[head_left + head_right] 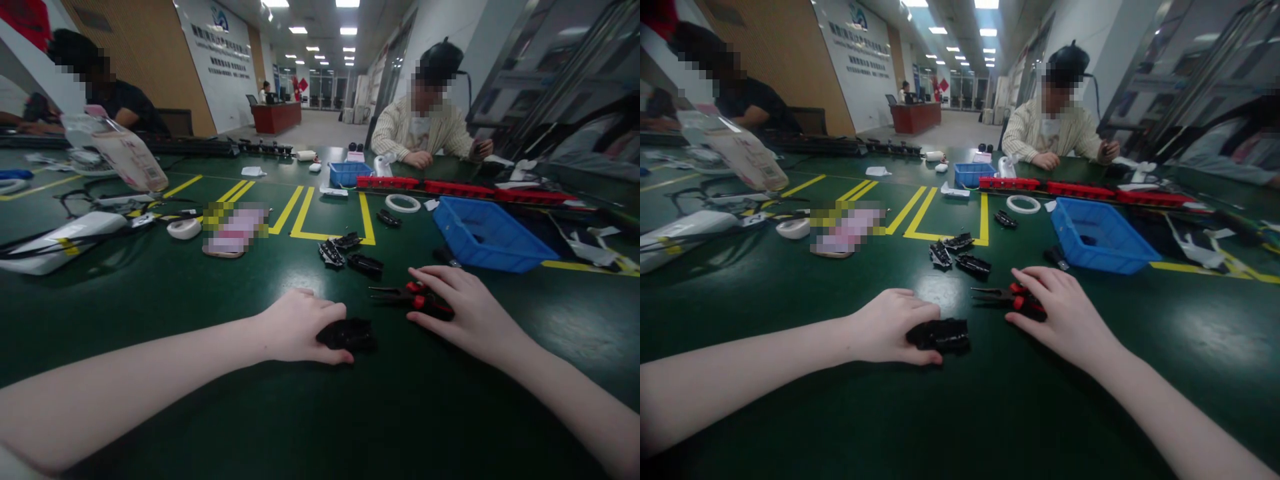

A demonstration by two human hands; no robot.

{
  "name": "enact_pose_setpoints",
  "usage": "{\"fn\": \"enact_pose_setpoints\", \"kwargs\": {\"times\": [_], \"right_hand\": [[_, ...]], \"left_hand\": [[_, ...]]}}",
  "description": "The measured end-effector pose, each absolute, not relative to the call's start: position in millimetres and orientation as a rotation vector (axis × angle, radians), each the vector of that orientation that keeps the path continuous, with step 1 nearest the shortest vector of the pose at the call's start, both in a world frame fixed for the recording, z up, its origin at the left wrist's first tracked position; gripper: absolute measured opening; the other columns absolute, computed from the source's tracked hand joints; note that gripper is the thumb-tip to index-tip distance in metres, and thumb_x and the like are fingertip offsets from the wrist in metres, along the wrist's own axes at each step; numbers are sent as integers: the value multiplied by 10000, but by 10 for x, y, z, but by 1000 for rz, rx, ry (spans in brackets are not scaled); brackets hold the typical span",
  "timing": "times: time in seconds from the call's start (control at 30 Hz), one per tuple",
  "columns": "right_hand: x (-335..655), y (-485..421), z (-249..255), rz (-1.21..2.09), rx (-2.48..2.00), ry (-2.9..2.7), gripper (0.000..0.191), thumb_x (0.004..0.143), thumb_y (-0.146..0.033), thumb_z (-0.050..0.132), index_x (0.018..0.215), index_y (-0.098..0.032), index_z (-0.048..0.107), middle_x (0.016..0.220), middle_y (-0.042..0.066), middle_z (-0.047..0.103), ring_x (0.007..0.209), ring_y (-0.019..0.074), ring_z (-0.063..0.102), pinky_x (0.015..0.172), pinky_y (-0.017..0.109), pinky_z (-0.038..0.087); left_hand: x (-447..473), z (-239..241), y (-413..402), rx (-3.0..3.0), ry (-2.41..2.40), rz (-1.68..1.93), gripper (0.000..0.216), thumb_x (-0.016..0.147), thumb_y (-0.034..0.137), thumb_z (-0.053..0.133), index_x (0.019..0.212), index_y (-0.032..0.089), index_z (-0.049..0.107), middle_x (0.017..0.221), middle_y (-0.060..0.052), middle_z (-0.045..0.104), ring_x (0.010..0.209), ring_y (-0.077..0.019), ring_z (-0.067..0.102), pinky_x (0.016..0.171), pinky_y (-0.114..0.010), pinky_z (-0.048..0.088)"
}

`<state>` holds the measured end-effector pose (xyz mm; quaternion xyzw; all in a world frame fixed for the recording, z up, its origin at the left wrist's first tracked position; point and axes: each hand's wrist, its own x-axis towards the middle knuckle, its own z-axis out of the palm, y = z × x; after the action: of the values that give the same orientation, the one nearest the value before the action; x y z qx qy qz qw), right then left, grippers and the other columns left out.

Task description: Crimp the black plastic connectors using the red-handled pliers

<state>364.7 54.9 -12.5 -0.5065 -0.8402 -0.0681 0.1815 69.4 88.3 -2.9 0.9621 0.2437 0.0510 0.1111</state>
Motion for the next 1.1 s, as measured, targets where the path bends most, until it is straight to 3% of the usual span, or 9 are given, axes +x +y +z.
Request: {"fn": "enact_pose_setpoints", "kwargs": {"times": [0.2, 0.4, 0.67, 0.87, 1.1], "right_hand": [[3729, 644, -208, 52, -1584, -2335, 494, 868, -550, 516, 1166, -157, 552, 1148, 138, 565, 1020, 273, 579, 863, 470, 503], [3550, 531, -111, 61, -1461, -2220, 321, 901, -451, 517, 1102, -201, 525, 1074, 98, 564, 915, 225, 608, 771, 391, 521], [3408, 337, -23, 17, -1120, -2443, 409, 865, -372, 587, 1230, -212, 494, 1155, 124, 592, 1061, 272, 553, 848, 432, 498], [3340, 318, -68, 53, -1039, -2425, 328, 827, -324, 616, 1125, -211, 543, 1001, 87, 631, 885, 213, 604, 722, 348, 519], [3369, 375, -93, 23, -993, -2436, 313, 785, -323, 656, 1053, -203, 551, 951, 74, 639, 844, 197, 612, 702, 330, 519]], "left_hand": [[694, -16, 873, 2803, 751, 108, 339, 843, 528, 572, 863, 192, 533, 680, 39, 610, 572, -144, 574, 570, -262, 395], [684, -25, 885, 2816, 706, 121, 296, 853, 476, 519, 834, 181, 514, 690, 27, 614, 567, -148, 571, 593, -285, 402], [673, -54, 881, 2848, 708, 170, 286, 797, 453, 535, 714, 184, 488, 636, 27, 590, 518, -140, 524, 571, -285, 370], [671, -60, 890, 2892, 656, 187, 406, 840, 571, 513, 719, 183, 501, 654, 21, 602, 558, -148, 558, 569, -283, 335], [657, -91, 898, 2954, 618, 196, 516, 797, 697, 527, 746, 184, 512, 677, 23, 614, 569, -156, 573, 566, -285, 324]]}}
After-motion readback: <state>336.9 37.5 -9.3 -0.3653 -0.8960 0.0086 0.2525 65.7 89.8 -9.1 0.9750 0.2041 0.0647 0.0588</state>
